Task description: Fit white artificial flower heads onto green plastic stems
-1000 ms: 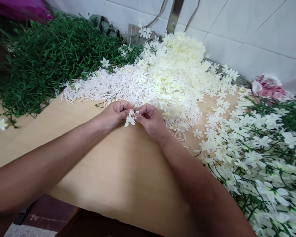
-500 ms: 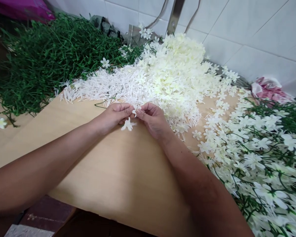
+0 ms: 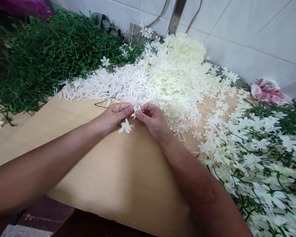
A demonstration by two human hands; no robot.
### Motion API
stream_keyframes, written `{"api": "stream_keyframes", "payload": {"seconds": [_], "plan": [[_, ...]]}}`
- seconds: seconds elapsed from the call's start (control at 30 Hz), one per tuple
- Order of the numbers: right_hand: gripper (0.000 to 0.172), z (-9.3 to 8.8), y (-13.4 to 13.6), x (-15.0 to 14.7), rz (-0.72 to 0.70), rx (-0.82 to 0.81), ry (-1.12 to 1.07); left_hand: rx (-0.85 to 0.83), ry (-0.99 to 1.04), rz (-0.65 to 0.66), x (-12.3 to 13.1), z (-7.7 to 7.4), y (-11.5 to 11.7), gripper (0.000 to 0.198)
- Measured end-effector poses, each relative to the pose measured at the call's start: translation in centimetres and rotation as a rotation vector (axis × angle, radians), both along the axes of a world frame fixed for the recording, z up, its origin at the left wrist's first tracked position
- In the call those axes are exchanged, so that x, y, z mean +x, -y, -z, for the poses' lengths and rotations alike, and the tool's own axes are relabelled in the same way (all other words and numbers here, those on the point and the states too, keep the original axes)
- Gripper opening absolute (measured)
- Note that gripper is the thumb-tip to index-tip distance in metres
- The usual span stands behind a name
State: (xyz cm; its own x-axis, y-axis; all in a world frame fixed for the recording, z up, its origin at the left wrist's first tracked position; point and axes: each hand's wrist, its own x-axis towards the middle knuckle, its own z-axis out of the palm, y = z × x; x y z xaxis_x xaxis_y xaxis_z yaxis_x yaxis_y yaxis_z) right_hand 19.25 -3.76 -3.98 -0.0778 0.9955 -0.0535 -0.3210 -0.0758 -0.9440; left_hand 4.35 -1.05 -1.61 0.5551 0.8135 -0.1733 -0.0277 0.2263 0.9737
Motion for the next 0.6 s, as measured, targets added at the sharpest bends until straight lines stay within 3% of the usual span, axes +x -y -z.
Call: {"api": "stream_keyframes", "payload": {"seconds": [0.3,0.6], "plan": [[0.039,0.07,0.11,-0.69,0.065,0.147,0.147,0.072,0.002,-0.028,0.23,0.65,0.43,0.035],[0.042,-0.03,-0.12,-0.67,0.104,0.121,0.313,0.061,-0.015,-0.069,0.70,0.76,0.39,0.030]]}}
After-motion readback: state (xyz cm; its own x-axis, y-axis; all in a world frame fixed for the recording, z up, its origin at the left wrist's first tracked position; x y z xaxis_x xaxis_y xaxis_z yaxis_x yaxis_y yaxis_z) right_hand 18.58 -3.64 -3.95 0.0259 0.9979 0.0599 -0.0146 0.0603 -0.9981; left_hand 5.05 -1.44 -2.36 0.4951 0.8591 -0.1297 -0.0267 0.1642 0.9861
